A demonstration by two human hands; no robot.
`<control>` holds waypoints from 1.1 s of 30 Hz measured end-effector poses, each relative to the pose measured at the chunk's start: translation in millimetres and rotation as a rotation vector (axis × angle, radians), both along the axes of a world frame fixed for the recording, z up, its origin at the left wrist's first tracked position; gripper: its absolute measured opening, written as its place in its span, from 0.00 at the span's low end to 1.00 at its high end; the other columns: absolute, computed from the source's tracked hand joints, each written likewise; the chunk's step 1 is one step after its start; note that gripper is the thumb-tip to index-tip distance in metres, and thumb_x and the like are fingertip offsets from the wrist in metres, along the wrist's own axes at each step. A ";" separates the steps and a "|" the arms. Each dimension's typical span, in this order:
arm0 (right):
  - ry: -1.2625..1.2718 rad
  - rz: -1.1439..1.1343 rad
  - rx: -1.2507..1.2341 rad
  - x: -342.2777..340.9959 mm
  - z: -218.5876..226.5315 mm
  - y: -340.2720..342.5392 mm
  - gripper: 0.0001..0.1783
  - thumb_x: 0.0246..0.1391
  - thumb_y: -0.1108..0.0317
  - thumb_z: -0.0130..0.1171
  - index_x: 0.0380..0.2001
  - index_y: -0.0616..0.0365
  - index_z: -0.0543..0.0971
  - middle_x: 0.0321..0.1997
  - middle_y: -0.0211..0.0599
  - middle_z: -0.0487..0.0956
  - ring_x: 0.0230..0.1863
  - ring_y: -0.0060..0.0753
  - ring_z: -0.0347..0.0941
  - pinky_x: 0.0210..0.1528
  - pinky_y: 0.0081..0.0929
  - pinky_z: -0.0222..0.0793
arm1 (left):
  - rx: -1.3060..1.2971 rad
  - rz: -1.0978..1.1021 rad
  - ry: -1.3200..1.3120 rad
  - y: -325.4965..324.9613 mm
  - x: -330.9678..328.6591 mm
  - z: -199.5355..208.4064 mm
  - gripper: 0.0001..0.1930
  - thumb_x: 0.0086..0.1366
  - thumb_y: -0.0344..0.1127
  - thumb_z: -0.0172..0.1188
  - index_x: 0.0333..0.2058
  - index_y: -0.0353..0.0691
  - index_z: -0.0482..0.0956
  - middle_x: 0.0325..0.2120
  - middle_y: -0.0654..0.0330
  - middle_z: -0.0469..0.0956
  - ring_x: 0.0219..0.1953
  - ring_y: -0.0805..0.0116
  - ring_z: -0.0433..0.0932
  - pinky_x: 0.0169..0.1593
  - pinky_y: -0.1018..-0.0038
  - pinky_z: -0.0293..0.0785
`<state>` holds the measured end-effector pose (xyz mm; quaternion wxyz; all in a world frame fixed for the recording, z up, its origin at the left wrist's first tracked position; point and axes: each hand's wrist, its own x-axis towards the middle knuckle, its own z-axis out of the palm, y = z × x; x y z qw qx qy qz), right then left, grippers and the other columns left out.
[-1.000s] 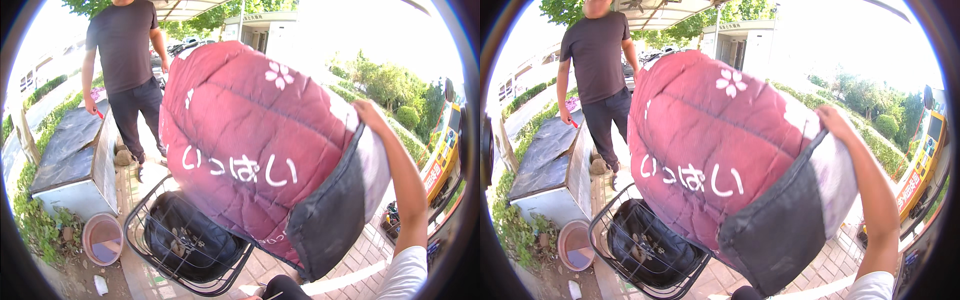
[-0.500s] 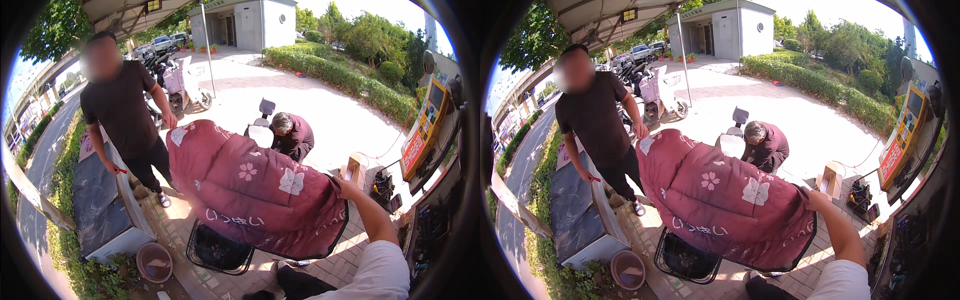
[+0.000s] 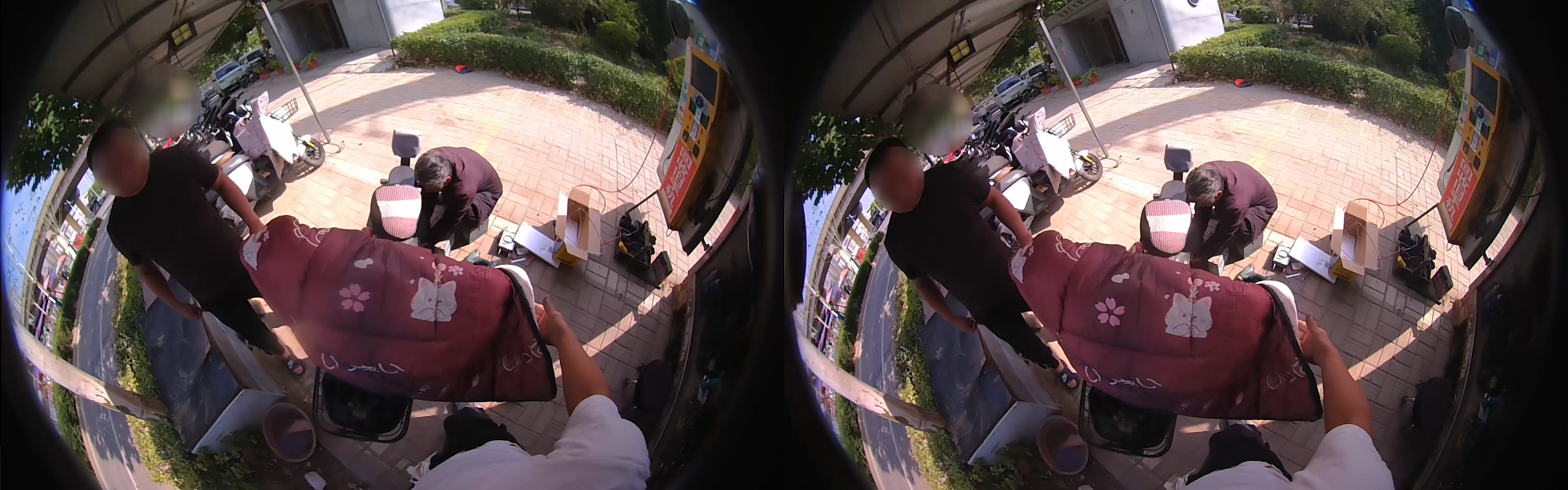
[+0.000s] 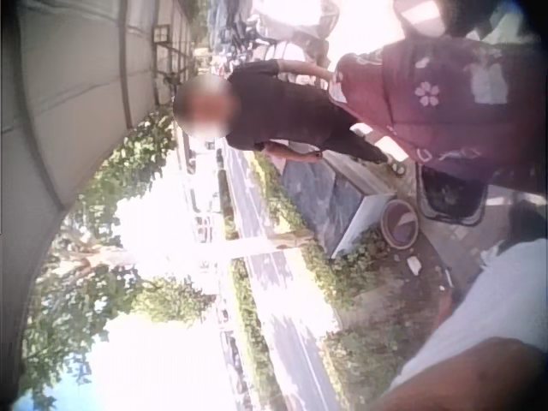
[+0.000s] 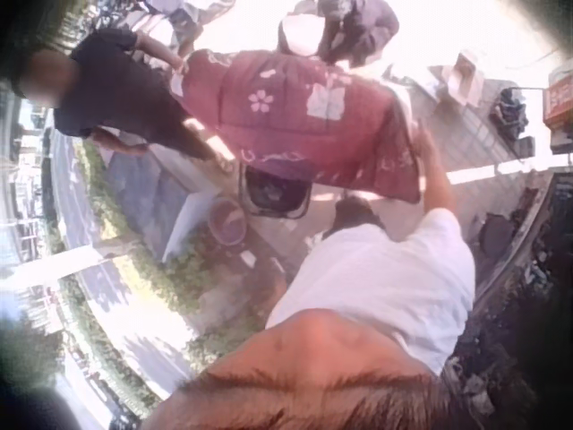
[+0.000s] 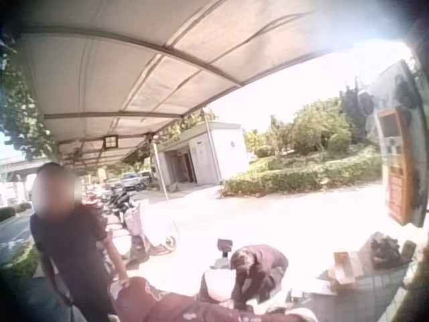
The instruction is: The person removes the seat of an electric scooter, exposes the battery compartment, and then uses a cordless drill and a screwdriver to work on the front wheel area. The person reattaches the seat and continues adjusting components near the front wheel.
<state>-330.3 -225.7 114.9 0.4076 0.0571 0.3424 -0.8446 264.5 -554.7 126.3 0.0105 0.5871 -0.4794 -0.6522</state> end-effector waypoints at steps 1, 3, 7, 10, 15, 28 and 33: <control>-0.129 -0.108 -0.006 7.3 -25.1 20.6 0.39 0.59 0.32 0.41 0.61 0.50 0.66 0.50 0.42 0.77 0.49 0.43 0.75 0.57 0.48 0.68 | -0.005 0.013 -0.014 -3.5 -2.7 4.5 0.21 0.65 0.42 0.55 0.55 0.44 0.68 0.51 0.49 0.66 0.43 0.57 0.73 0.46 0.61 0.70; -0.236 -0.438 0.482 45.3 -67.2 25.9 0.34 0.61 0.37 0.45 0.58 0.52 0.68 0.41 0.41 0.78 0.42 0.42 0.76 0.54 0.50 0.69 | -0.005 0.027 -0.031 -8.0 -11.5 6.5 0.20 0.65 0.42 0.55 0.54 0.44 0.68 0.50 0.50 0.66 0.42 0.58 0.73 0.45 0.61 0.70; -0.312 -0.152 0.711 95.0 -125.5 -8.7 0.33 0.61 0.37 0.45 0.58 0.52 0.68 0.41 0.41 0.78 0.42 0.42 0.76 0.53 0.50 0.69 | 0.012 0.009 -0.055 -14.4 -35.3 5.9 0.18 0.66 0.42 0.55 0.52 0.44 0.68 0.47 0.52 0.66 0.40 0.59 0.72 0.43 0.62 0.69; -0.207 0.113 0.636 90.4 -115.9 -56.5 0.33 0.61 0.38 0.45 0.57 0.52 0.68 0.41 0.41 0.78 0.42 0.42 0.76 0.53 0.50 0.69 | 0.019 0.021 -0.080 -11.9 -37.1 3.7 0.17 0.66 0.42 0.54 0.50 0.44 0.69 0.45 0.53 0.66 0.38 0.60 0.71 0.41 0.63 0.68; -0.109 0.338 0.555 54.1 -89.1 -74.2 0.33 0.61 0.38 0.46 0.57 0.52 0.68 0.41 0.41 0.78 0.42 0.42 0.76 0.53 0.50 0.69 | 0.028 0.031 -0.089 -20.1 -36.6 7.6 0.15 0.66 0.42 0.54 0.48 0.44 0.69 0.42 0.55 0.66 0.36 0.62 0.70 0.38 0.64 0.67; 0.127 0.254 0.692 31.5 -54.7 -164.4 0.32 0.61 0.39 0.46 0.56 0.53 0.69 0.40 0.40 0.78 0.41 0.42 0.75 0.52 0.50 0.70 | -0.003 0.170 0.021 -18.2 -19.4 -11.1 0.10 0.67 0.42 0.53 0.41 0.44 0.71 0.33 0.59 0.66 0.29 0.67 0.68 0.31 0.68 0.64; 0.184 0.239 0.738 23.4 -52.6 -163.7 0.32 0.61 0.39 0.47 0.56 0.53 0.69 0.40 0.40 0.78 0.41 0.42 0.75 0.52 0.50 0.70 | 0.051 0.213 0.040 -12.0 -19.1 -35.8 0.08 0.67 0.41 0.53 0.38 0.44 0.71 0.29 0.61 0.66 0.27 0.69 0.67 0.29 0.69 0.62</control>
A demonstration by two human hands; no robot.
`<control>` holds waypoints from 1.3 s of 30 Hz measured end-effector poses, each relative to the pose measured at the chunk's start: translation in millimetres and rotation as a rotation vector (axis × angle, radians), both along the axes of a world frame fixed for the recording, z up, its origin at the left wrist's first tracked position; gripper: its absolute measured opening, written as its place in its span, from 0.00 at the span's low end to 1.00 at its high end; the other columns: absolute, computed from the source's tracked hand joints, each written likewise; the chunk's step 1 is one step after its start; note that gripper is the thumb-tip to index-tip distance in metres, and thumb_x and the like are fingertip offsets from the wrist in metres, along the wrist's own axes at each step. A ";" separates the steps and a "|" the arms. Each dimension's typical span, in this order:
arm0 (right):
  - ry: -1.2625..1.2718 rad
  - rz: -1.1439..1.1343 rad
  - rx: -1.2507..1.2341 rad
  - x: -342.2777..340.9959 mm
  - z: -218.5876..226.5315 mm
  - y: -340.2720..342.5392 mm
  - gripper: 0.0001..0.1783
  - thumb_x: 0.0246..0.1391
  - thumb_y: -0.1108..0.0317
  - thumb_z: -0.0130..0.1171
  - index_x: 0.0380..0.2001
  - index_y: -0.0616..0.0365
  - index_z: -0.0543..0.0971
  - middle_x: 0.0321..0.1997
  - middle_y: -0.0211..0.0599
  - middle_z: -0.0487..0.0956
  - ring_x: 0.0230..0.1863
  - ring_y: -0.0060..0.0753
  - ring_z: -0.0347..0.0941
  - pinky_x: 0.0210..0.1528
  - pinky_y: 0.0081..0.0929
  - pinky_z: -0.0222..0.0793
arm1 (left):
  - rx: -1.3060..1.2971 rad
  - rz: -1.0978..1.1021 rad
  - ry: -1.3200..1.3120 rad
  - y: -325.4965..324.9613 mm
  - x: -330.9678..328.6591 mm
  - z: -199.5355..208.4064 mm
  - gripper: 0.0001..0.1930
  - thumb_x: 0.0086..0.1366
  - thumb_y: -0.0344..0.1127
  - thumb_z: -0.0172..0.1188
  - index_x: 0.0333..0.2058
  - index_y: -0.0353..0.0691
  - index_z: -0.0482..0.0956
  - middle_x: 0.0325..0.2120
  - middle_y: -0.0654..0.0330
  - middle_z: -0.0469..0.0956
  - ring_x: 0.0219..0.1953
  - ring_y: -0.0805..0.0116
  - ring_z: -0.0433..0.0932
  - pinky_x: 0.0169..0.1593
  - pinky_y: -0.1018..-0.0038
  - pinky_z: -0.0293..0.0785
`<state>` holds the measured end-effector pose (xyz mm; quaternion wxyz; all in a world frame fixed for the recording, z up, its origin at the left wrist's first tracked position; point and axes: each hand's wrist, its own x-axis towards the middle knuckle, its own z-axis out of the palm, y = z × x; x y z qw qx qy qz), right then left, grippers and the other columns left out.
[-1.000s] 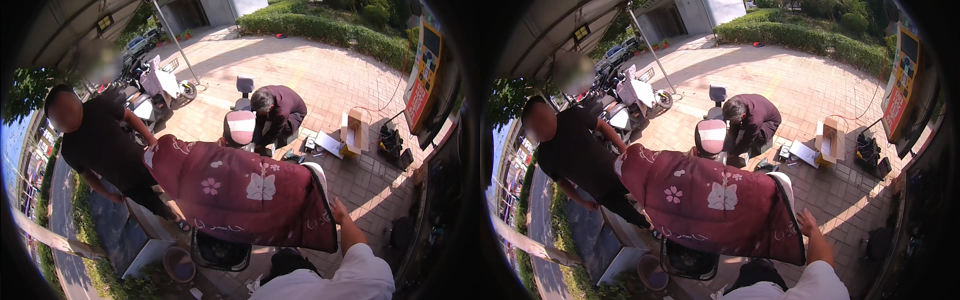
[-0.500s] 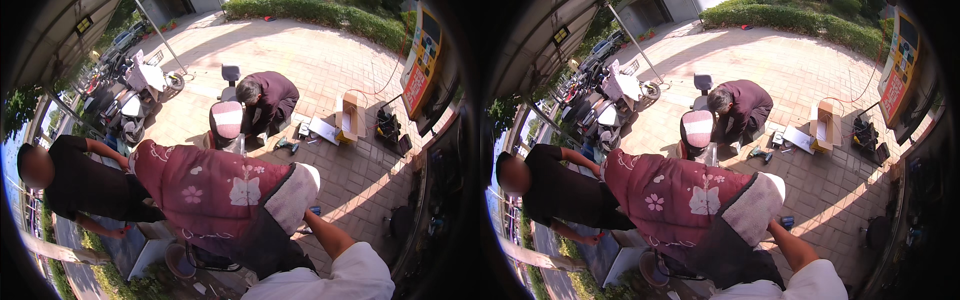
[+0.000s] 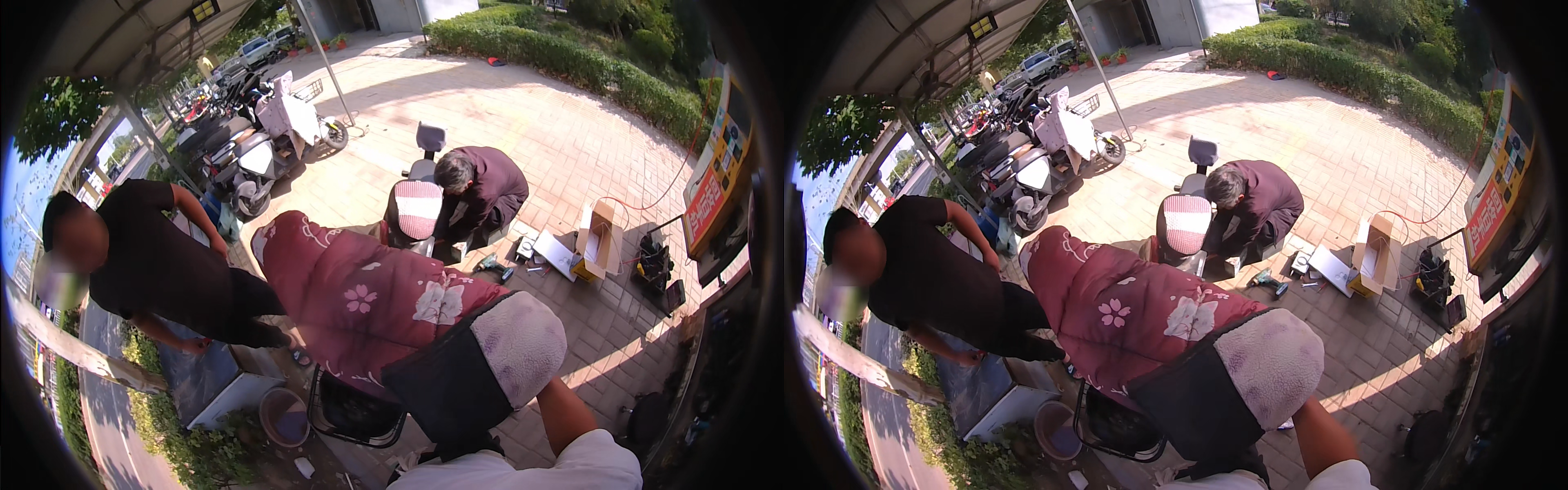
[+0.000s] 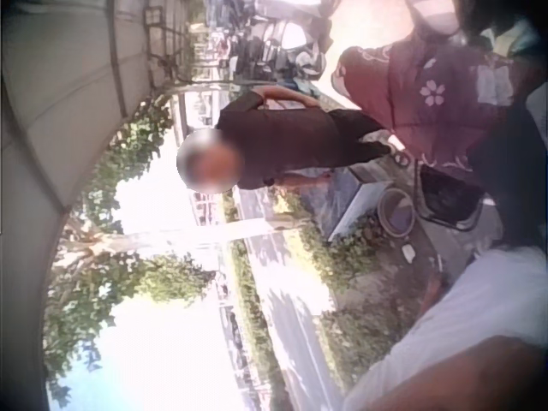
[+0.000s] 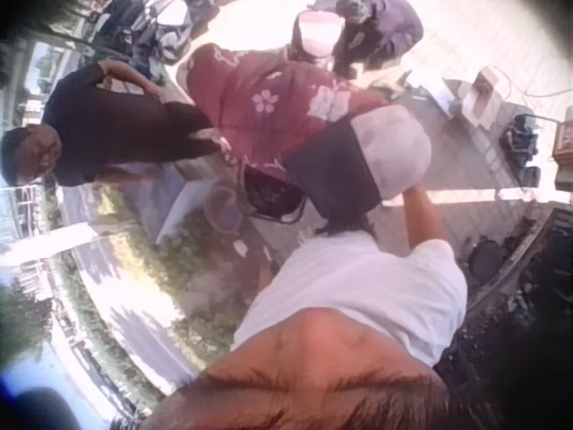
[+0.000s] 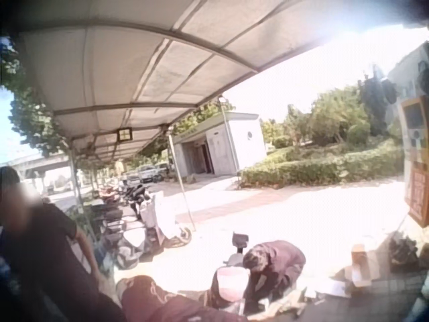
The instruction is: The person removes the seat of an electric scooter, exposes the battery compartment, and then uses a cordless drill and a screwdriver to work on the front wheel area. The person reattaches the seat and continues adjusting components near the front wheel.
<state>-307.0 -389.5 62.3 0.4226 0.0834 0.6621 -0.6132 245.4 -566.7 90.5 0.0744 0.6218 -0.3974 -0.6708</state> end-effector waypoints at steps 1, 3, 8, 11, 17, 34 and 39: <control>0.006 0.007 0.009 1.0 0.2 2.5 0.32 0.61 0.40 0.47 0.56 0.53 0.69 0.40 0.40 0.78 0.41 0.42 0.75 0.52 0.50 0.70 | 0.010 0.014 0.005 8.0 5.6 -4.7 0.08 0.67 0.41 0.53 0.37 0.44 0.71 0.29 0.62 0.66 0.26 0.70 0.67 0.28 0.69 0.62; 0.002 0.000 0.021 4.2 3.0 15.9 0.31 0.61 0.40 0.47 0.56 0.53 0.69 0.40 0.40 0.78 0.41 0.42 0.75 0.51 0.50 0.70 | 0.024 0.040 0.018 20.8 12.8 -11.1 0.08 0.67 0.41 0.53 0.36 0.44 0.72 0.27 0.62 0.66 0.25 0.70 0.66 0.27 0.70 0.62; 0.036 0.006 0.040 0.7 1.9 6.0 0.31 0.61 0.40 0.47 0.56 0.53 0.69 0.39 0.40 0.78 0.40 0.42 0.75 0.51 0.50 0.70 | 0.035 0.079 0.036 30.2 31.0 -19.6 0.08 0.68 0.41 0.53 0.34 0.44 0.72 0.24 0.64 0.66 0.23 0.72 0.65 0.24 0.71 0.60; 0.061 0.008 0.047 -2.3 3.2 -1.8 0.31 0.61 0.40 0.48 0.55 0.53 0.69 0.39 0.40 0.78 0.40 0.42 0.75 0.51 0.50 0.70 | 0.037 0.106 0.062 32.0 42.6 -30.2 0.09 0.68 0.41 0.52 0.32 0.44 0.73 0.22 0.65 0.66 0.21 0.74 0.65 0.23 0.72 0.60; 0.069 0.016 0.056 0.9 5.1 -4.3 0.30 0.61 0.41 0.48 0.55 0.54 0.69 0.39 0.40 0.78 0.40 0.42 0.75 0.50 0.50 0.70 | 0.042 0.159 0.153 52.5 84.5 -53.5 0.10 0.68 0.41 0.52 0.29 0.44 0.73 0.17 0.68 0.66 0.18 0.76 0.64 0.20 0.73 0.58; 0.103 0.000 0.161 -15.1 -7.2 8.7 0.29 0.61 0.42 0.49 0.54 0.54 0.70 0.38 0.40 0.77 0.39 0.41 0.75 0.49 0.50 0.70 | 0.027 0.273 -0.021 65.2 51.2 -17.4 0.10 0.64 0.41 0.56 0.38 0.41 0.75 0.33 0.60 0.71 0.34 0.71 0.69 0.36 0.68 0.66; 0.090 -0.033 0.210 -17.7 -17.0 29.3 0.29 0.61 0.43 0.50 0.54 0.54 0.70 0.38 0.40 0.77 0.39 0.41 0.75 0.49 0.50 0.70 | 0.035 0.284 -0.072 73.9 50.5 -15.2 0.12 0.63 0.41 0.57 0.41 0.41 0.75 0.37 0.57 0.73 0.39 0.70 0.71 0.41 0.66 0.68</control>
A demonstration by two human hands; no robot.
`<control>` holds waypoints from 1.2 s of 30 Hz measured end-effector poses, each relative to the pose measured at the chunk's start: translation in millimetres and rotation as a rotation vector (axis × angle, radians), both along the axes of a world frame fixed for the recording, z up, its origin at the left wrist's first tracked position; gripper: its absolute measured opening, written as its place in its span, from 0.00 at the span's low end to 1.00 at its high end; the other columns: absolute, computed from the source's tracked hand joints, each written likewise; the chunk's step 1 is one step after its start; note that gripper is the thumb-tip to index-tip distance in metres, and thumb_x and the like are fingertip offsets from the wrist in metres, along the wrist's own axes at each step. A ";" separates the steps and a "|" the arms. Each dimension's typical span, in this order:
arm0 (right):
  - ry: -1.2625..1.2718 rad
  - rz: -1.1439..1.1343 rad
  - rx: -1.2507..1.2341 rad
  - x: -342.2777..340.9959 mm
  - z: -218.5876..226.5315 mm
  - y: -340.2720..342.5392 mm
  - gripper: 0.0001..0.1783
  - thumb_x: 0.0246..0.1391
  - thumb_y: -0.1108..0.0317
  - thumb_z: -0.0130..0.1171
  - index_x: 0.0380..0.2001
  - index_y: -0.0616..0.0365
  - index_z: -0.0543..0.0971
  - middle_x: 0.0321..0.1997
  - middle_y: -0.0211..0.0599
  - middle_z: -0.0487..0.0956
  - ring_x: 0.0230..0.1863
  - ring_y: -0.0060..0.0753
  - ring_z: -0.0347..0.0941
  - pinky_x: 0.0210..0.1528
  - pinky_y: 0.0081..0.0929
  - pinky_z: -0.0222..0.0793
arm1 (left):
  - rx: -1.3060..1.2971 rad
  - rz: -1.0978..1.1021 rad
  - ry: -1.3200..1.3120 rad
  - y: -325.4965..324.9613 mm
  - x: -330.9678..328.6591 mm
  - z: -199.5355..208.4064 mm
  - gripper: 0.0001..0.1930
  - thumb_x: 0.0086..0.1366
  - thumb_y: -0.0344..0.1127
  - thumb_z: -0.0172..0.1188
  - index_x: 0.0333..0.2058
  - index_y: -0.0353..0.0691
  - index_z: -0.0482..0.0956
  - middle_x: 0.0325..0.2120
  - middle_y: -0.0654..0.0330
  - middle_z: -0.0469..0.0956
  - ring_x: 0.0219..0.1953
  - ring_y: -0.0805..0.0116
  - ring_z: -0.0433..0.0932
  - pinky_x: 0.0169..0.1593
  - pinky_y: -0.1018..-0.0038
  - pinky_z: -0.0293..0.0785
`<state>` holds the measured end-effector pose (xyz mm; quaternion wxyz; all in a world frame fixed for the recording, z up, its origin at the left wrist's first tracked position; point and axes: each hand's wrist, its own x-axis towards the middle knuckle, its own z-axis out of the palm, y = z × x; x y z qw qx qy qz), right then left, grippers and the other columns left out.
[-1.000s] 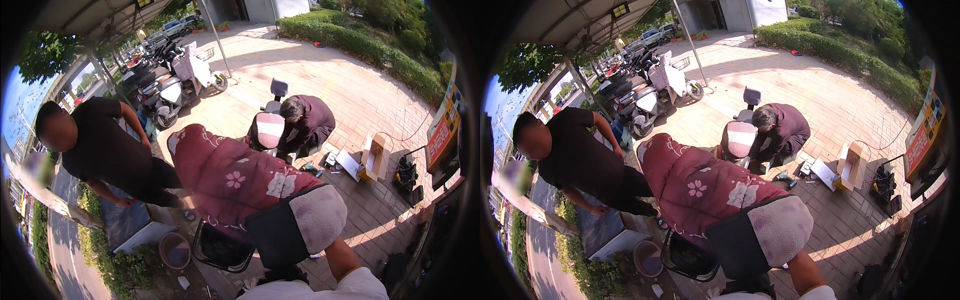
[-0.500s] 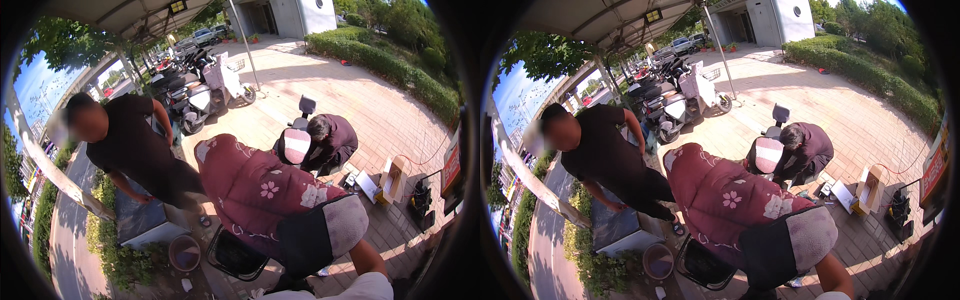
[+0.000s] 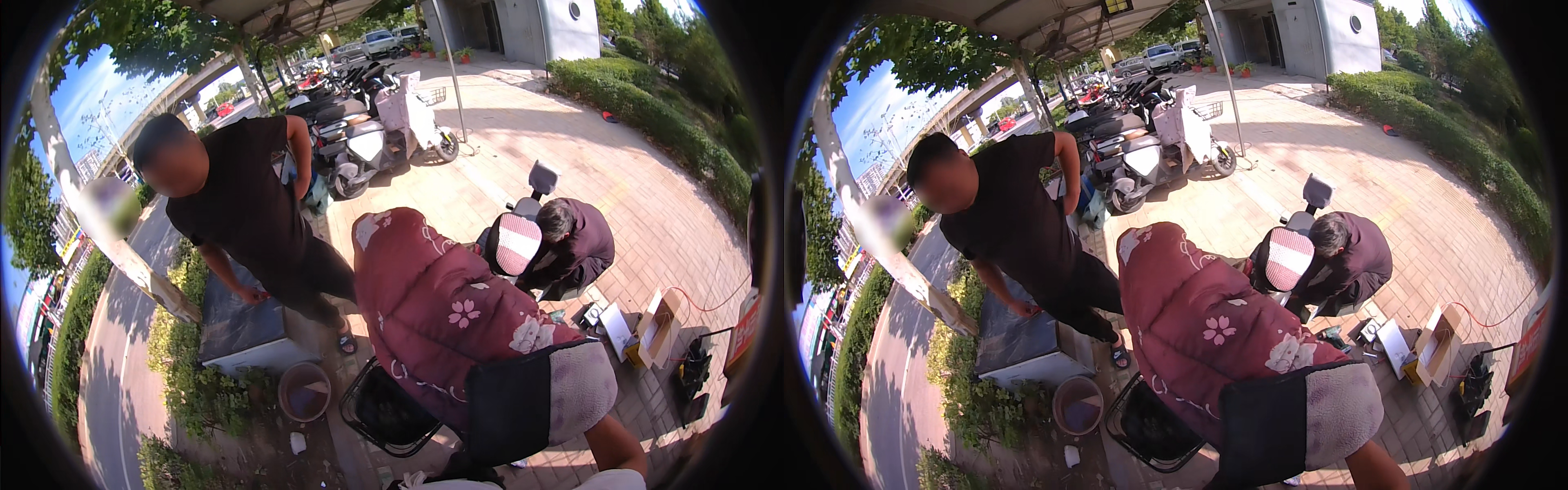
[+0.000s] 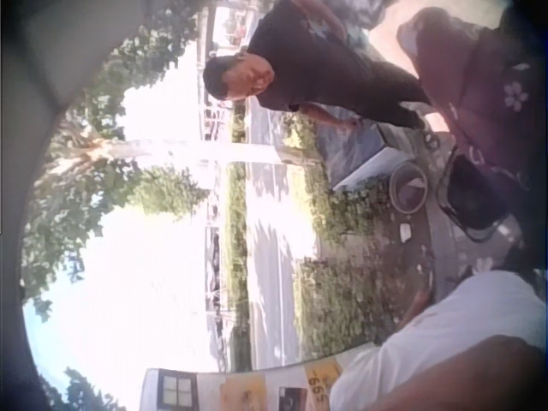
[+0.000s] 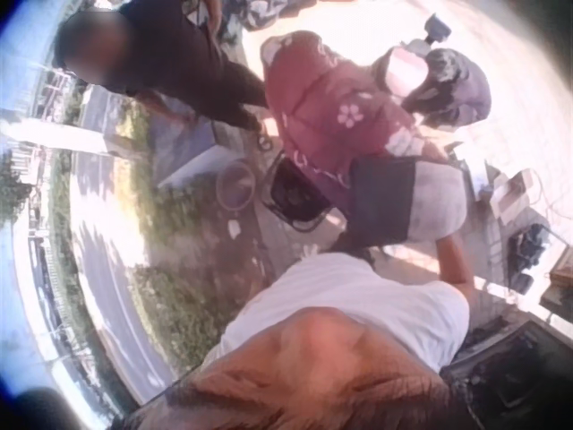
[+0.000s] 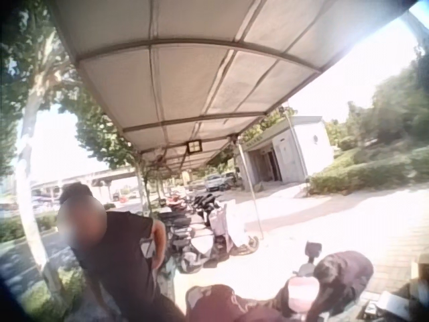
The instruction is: The person removes the seat of an electric scooter, exposes the battery compartment, and then uses a cordless drill and a screwdriver to work on the front wheel area. The person reattaches the seat and continues adjusting components near the front wheel.
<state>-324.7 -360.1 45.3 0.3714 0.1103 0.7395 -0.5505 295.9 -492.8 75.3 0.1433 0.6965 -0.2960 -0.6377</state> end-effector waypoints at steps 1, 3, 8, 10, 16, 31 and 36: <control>-0.002 -0.005 0.010 1.0 -3.4 6.3 0.29 0.61 0.43 0.50 0.54 0.54 0.70 0.38 0.40 0.77 0.39 0.41 0.75 0.49 0.50 0.70 | 0.006 -0.001 -0.012 2.1 -0.8 0.0 0.13 0.63 0.41 0.58 0.41 0.40 0.75 0.38 0.57 0.73 0.40 0.69 0.71 0.42 0.66 0.68; 0.006 -0.009 0.010 2.8 0.3 8.1 0.29 0.61 0.43 0.50 0.54 0.54 0.70 0.38 0.40 0.77 0.39 0.41 0.75 0.49 0.50 0.70 | -0.011 0.013 -0.029 8.9 3.5 4.7 0.14 0.62 0.40 0.58 0.43 0.40 0.75 0.40 0.56 0.74 0.42 0.69 0.72 0.44 0.65 0.69; 0.013 -0.069 0.070 8.1 -11.5 43.8 0.28 0.61 0.43 0.50 0.53 0.54 0.70 0.37 0.40 0.77 0.38 0.41 0.75 0.48 0.50 0.70 | -0.033 -0.037 -0.114 2.0 22.4 -7.3 0.16 0.61 0.40 0.59 0.45 0.39 0.76 0.45 0.54 0.75 0.46 0.67 0.74 0.49 0.64 0.71; 0.021 -0.081 0.108 17.1 -17.6 62.5 0.28 0.61 0.44 0.50 0.53 0.54 0.70 0.37 0.40 0.77 0.38 0.41 0.75 0.48 0.50 0.70 | -0.161 -0.213 -0.275 3.3 55.5 -21.4 0.17 0.61 0.40 0.60 0.46 0.39 0.76 0.46 0.53 0.76 0.48 0.67 0.74 0.51 0.63 0.72; 0.146 -0.149 0.278 34.1 -10.5 123.7 0.28 0.61 0.44 0.51 0.53 0.55 0.70 0.37 0.40 0.77 0.38 0.41 0.75 0.48 0.50 0.70 | -0.104 -0.120 -0.258 -42.6 105.5 -45.3 0.24 0.60 0.45 0.63 0.48 0.31 0.75 0.40 0.52 0.77 0.40 0.67 0.76 0.40 0.69 0.74; 0.203 0.965 0.514 376.2 90.8 -57.6 0.25 0.53 0.58 0.62 0.46 0.68 0.78 0.42 0.49 0.81 0.41 0.38 0.79 0.45 0.32 0.74 | 0.161 -0.088 0.249 -254.5 128.1 -13.0 0.23 0.61 0.34 0.64 0.53 0.34 0.69 0.39 0.58 0.74 0.40 0.68 0.75 0.39 0.73 0.76; 0.101 0.926 0.123 432.6 109.8 -212.8 0.24 0.55 0.64 0.62 0.51 0.67 0.74 0.45 0.46 0.80 0.41 0.32 0.78 0.44 0.29 0.74 | 0.332 -0.120 0.447 -297.6 61.4 -5.2 0.20 0.65 0.36 0.59 0.53 0.36 0.68 0.45 0.58 0.74 0.48 0.66 0.75 0.52 0.68 0.71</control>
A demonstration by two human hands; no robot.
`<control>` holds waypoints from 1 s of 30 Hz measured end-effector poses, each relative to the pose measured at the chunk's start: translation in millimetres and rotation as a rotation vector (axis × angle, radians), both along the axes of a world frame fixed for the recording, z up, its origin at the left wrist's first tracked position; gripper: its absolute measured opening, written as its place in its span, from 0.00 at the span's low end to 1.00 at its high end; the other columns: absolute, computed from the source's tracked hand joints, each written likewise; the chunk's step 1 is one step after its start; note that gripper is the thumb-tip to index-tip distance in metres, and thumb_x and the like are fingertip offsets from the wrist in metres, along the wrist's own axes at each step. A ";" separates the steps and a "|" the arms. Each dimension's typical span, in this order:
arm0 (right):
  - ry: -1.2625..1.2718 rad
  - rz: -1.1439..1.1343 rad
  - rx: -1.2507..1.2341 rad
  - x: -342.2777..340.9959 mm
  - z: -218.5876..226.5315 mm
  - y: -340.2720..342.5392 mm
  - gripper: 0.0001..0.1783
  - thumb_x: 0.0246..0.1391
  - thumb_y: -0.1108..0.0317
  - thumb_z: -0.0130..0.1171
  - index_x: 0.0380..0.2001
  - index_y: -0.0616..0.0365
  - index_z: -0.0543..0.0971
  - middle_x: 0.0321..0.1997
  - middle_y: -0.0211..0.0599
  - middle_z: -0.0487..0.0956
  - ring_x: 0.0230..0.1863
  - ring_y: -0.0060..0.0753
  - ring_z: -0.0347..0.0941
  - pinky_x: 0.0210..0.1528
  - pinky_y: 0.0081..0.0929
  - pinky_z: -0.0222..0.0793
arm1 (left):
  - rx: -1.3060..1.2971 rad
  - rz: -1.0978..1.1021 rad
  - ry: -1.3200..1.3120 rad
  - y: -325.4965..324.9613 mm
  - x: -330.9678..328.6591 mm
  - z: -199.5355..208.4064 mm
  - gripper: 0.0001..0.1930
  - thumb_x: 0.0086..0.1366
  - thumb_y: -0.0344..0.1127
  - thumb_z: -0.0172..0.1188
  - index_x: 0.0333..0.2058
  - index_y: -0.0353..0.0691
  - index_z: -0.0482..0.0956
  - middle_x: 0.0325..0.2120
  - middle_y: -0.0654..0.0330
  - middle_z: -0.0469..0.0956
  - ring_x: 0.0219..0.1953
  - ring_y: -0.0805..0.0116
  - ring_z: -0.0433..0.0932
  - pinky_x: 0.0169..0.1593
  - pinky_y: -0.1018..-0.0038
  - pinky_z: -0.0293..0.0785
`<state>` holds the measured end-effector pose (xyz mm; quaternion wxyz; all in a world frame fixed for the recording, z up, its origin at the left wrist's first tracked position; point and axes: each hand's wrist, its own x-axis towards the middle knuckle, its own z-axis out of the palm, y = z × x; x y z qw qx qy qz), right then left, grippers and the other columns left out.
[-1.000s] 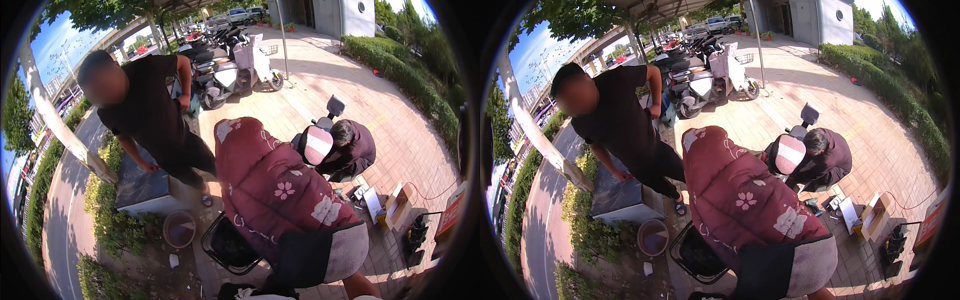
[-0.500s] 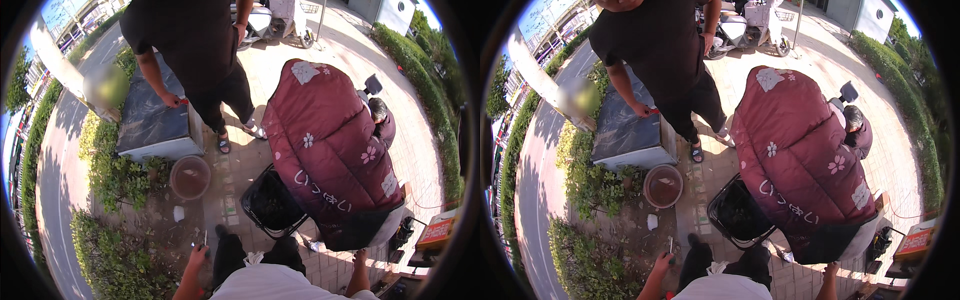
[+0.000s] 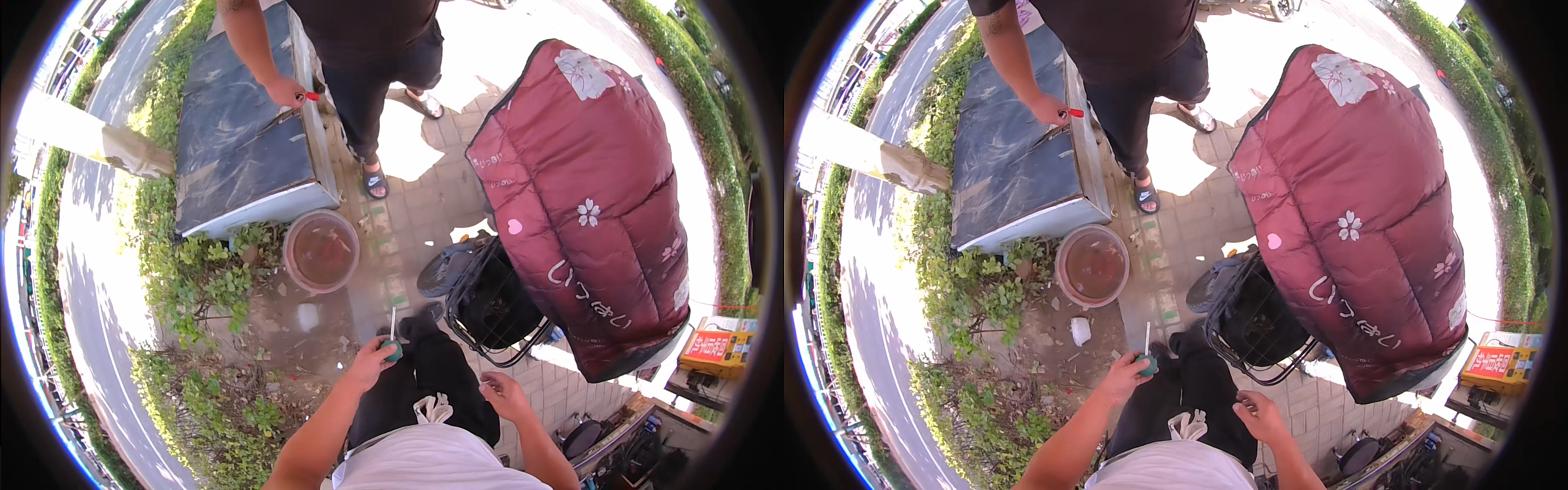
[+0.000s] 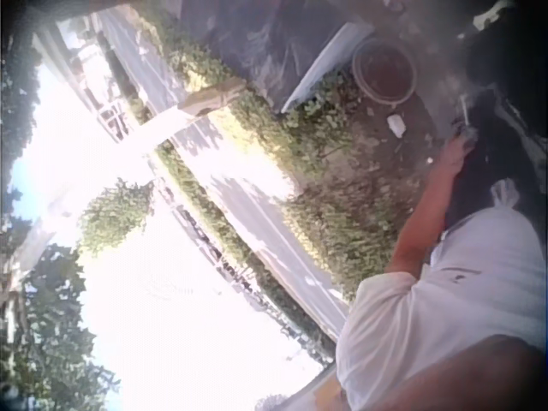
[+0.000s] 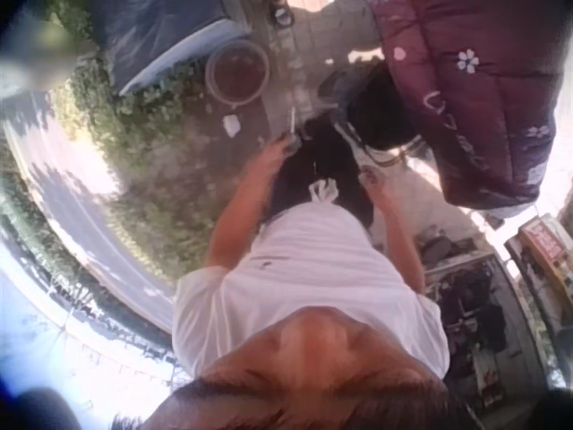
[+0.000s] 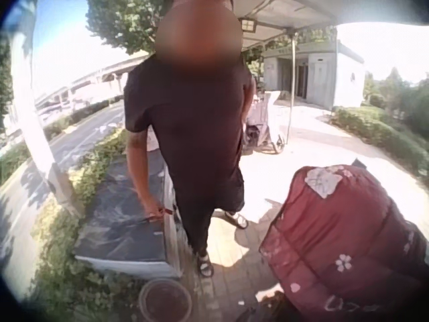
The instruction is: The person removes the seat of an electric scooter, exposes the battery compartment, and then uses a cordless drill and a screwdriver to work on the front wheel area. The person reattaches the seat and continues adjusting components near the front wheel.
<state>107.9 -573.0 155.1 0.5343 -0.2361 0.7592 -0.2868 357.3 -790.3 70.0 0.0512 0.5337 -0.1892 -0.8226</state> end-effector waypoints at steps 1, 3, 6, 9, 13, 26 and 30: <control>-0.061 0.007 -0.081 8.4 -10.3 -25.4 0.25 0.56 0.64 0.62 0.53 0.67 0.72 0.46 0.47 0.80 0.41 0.31 0.78 0.44 0.28 0.74 | 0.011 -0.018 0.044 -6.7 -16.3 3.9 0.20 0.66 0.36 0.58 0.53 0.36 0.68 0.47 0.57 0.74 0.49 0.65 0.75 0.55 0.66 0.69; -0.216 -0.104 -0.161 28.1 -31.8 -78.7 0.31 0.56 0.63 0.62 0.59 0.67 0.67 0.50 0.50 0.77 0.42 0.32 0.78 0.45 0.28 0.74 | 0.044 -0.035 0.120 -21.1 -44.5 17.6 0.19 0.67 0.36 0.57 0.54 0.37 0.67 0.49 0.57 0.74 0.51 0.64 0.74 0.58 0.65 0.66; -0.214 -0.143 -0.212 53.4 -62.5 -145.5 0.36 0.54 0.61 0.64 0.62 0.66 0.62 0.55 0.54 0.72 0.43 0.33 0.77 0.45 0.28 0.74 | 0.101 -0.092 0.147 -44.8 -66.0 26.0 0.20 0.68 0.38 0.55 0.55 0.37 0.66 0.50 0.58 0.72 0.54 0.66 0.72 0.59 0.66 0.65; -0.089 -0.208 -0.229 60.4 -83.6 -180.6 0.36 0.52 0.62 0.67 0.59 0.67 0.64 0.50 0.52 0.75 0.41 0.35 0.78 0.44 0.27 0.74 | 0.157 -0.152 0.142 -79.3 -82.5 -0.7 0.18 0.69 0.38 0.54 0.54 0.38 0.67 0.50 0.59 0.72 0.54 0.68 0.70 0.60 0.69 0.63; -0.168 -0.513 -0.146 73.4 -132.6 -211.6 0.32 0.52 0.65 0.66 0.57 0.68 0.66 0.43 0.47 0.78 0.41 0.33 0.78 0.43 0.27 0.74 | -0.014 -0.648 0.111 -141.0 -99.2 -45.1 0.27 0.70 0.44 0.53 0.62 0.36 0.62 0.53 0.59 0.70 0.55 0.71 0.67 0.60 0.73 0.59; -0.739 -1.161 -0.064 107.6 -500.4 -236.8 0.21 0.56 0.65 0.62 0.48 0.65 0.72 0.37 0.36 0.77 0.32 0.29 0.78 0.36 0.28 0.78 | -1.281 -1.104 -0.227 -348.3 -285.4 -511.6 0.15 0.58 0.40 0.61 0.38 0.34 0.81 0.34 0.45 0.80 0.40 0.48 0.78 0.44 0.61 0.74; -0.646 -1.031 -0.075 91.1 -588.9 -238.9 0.23 0.55 0.64 0.64 0.49 0.65 0.73 0.34 0.35 0.77 0.31 0.25 0.76 0.36 0.24 0.74 | -1.270 -1.124 -0.238 -350.5 -351.6 -606.0 0.14 0.57 0.38 0.63 0.40 0.36 0.81 0.39 0.46 0.80 0.44 0.49 0.77 0.47 0.60 0.73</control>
